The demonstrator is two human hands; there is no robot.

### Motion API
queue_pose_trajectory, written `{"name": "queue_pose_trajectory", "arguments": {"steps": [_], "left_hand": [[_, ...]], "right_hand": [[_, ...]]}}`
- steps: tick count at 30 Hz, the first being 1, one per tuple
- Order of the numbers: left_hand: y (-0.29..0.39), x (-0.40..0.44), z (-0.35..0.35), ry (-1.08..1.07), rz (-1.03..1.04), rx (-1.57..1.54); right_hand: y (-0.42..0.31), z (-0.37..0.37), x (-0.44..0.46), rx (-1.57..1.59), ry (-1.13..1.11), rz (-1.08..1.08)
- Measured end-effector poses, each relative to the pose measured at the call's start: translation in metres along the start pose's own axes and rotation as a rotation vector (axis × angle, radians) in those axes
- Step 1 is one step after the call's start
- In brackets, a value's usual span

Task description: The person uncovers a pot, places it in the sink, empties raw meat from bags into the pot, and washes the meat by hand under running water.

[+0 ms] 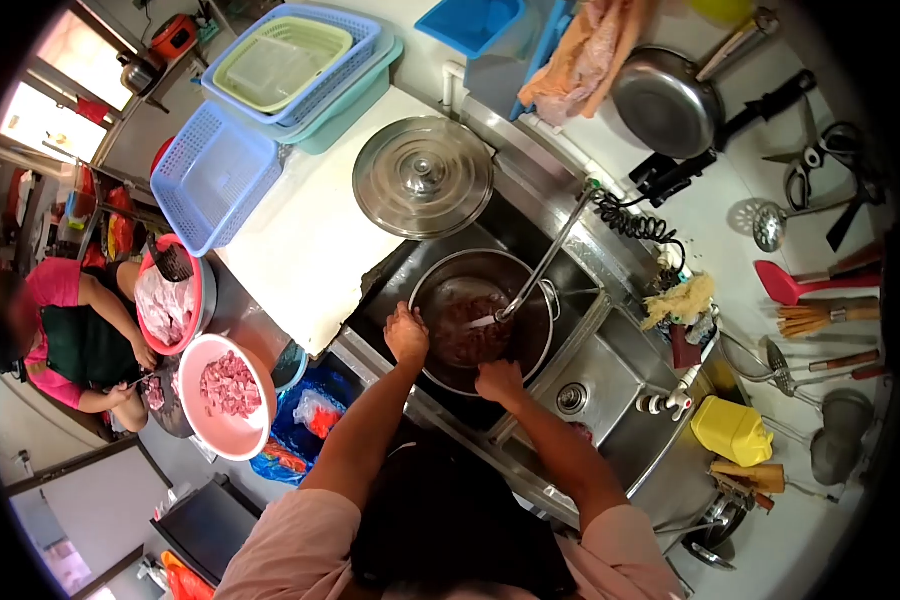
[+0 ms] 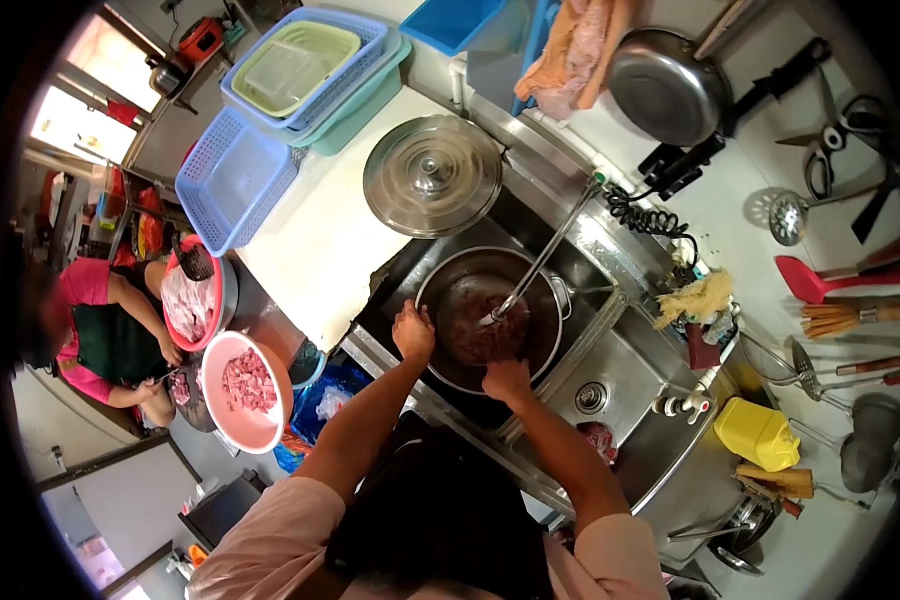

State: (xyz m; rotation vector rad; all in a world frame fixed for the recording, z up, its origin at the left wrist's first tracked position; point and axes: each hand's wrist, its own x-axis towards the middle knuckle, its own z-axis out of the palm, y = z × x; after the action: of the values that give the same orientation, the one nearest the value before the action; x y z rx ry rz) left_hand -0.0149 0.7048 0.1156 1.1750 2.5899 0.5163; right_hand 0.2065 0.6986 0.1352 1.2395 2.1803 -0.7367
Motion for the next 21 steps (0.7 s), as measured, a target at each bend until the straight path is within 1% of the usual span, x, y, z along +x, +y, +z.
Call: {"name": "queue_pose_trajectory", "arguments": {"steps": [2,4,6,7,8,10,11,13,14,18,21], "left_hand": [[0.003,0.001,-0.004,-0.014,-0.007,0.015],[0.007,0.002,-0.009,-0.012,-0.007,0.007],[0.009,0.003,-0.012,-0.009,-0.004,-0.002],[0.01,0.004,-0.011,0.018,-0.008,-0.011],[0.01,0.003,-0.011,0.012,-0.011,-0.01],[0.011,0.005,-0.011,0.007,-0.026,-0.006],[0.01,0.006,-0.01,0.026,-0.017,-0.014],[0.008,0.009,-0.008,-0.009,-0.02,0.027],[0.007,0.007,-0.008,-0.029,-0.02,0.042],[0.009,0.006,-0.007,0.029,-0.02,0.037],[0.016,0.009,-0.016,0.017,-0.027,-0.018]], "right_hand": [[0.009,0.007,0.03,-0.009,-0.168,-0.03],[0.028,0.028,0.079,-0.055,-0.241,0.004],[0.063,0.091,0.142,-0.082,-0.189,-0.02],[0.088,0.131,0.179,-0.091,-0.096,-0.062],[0.109,0.162,0.197,-0.259,0.409,-0.297],[0.098,0.129,0.208,-0.072,0.416,-0.238],[0.091,0.115,0.21,-0.008,0.401,-0.199],[0.074,0.101,0.207,0.061,0.394,-0.104],[0.065,0.091,0.2,0.084,0.396,-0.053],[0.039,0.068,0.193,0.105,0.502,0.078],[0.001,0.07,0.194,0.109,0.544,0.084]]}}
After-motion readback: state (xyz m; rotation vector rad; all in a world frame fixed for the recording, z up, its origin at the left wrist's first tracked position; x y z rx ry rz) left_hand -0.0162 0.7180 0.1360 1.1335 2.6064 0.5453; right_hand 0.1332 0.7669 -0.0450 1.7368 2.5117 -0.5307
